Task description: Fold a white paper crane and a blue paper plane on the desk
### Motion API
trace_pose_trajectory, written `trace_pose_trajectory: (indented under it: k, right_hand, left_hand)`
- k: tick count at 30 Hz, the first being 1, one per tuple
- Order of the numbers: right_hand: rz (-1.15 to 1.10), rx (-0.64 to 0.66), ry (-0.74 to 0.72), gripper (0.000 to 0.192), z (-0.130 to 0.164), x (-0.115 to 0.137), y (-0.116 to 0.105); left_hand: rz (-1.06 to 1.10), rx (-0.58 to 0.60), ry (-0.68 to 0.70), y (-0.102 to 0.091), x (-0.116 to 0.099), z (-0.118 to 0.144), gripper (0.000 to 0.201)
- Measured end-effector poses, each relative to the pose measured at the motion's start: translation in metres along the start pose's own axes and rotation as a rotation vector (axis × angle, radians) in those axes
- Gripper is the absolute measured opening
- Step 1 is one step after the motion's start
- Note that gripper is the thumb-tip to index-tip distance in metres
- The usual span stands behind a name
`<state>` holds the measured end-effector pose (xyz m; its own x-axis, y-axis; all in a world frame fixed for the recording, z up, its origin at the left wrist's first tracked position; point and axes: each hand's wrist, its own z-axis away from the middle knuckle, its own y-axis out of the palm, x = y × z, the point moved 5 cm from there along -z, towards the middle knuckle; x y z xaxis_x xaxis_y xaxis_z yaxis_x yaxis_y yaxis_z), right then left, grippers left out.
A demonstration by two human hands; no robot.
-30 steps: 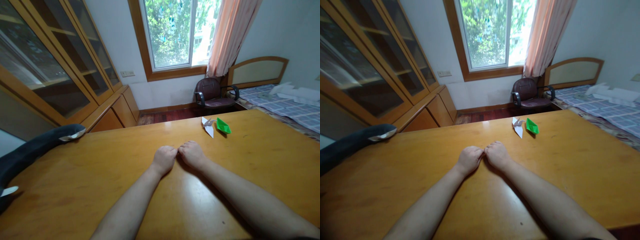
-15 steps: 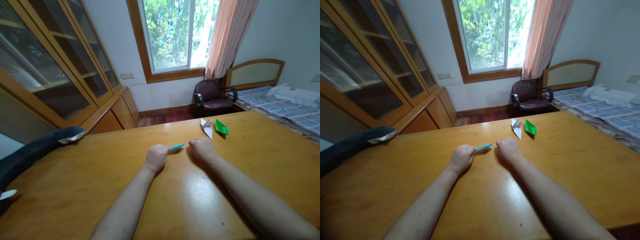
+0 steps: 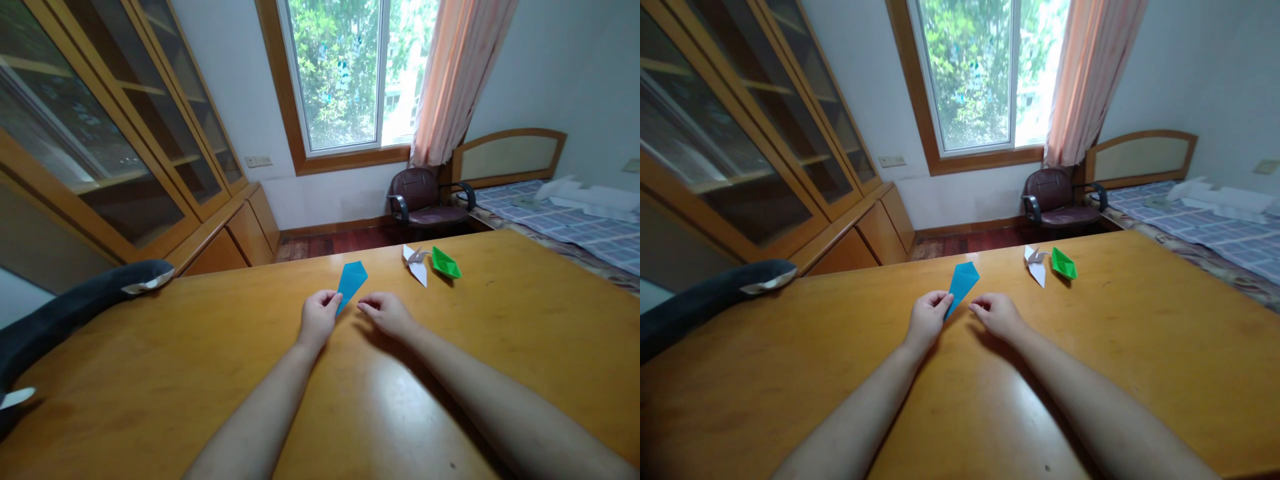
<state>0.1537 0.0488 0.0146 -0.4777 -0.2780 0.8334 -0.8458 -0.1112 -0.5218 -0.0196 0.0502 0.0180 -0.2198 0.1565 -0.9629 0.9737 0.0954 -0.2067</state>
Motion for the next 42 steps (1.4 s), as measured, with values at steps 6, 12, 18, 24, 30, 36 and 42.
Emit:
trace_pose_trajectory:
  k: [6, 12, 18, 24, 30, 36, 42]
  right_hand:
    - [-0.662, -0.041, 0.182, 0.035, -0.002, -0.009, 0.012]
    - [-0.749, -0.118, 0.260, 0.040, 0.001, -0.010, 0.009]
    - [-0.732, -0.026, 0.293, 0.037, 0.001, -0.006, 0.018]
    - [-0.734, -0.007, 0.295, 0.035, 0.002, -0.008, 0.019]
    - [-0.757, 0.037, 0.310, 0.032, 0.001, -0.010, 0.022]
    - [-0.773, 0.067, 0.280, 0.031, 0.000, -0.008, 0.020]
    - [-0.820, 0.100, 0.268, 0.032, 0.001, -0.007, 0.022]
  left_hand:
    - [0.265, 0.109, -0.179, 0.026, 0.003, 0.014, 0.028]
    - [0.155, 0.238, -0.146, 0.038, -0.001, 0.020, 0.027]
    - [0.342, 0.034, -0.082, 0.029, 0.002, 0.012, 0.021]
    - [0.156, 0.083, 0.062, 0.028, -0.007, 0.013, 0.010]
    - [0.051, 0.104, 0.201, 0.024, -0.012, 0.011, 0.016]
    - [0.047, 0.101, 0.261, 0.023, -0.009, 0.009, 0.026]
    - [0.084, 0.143, 0.228, 0.024, -0.006, 0.010, 0.044]
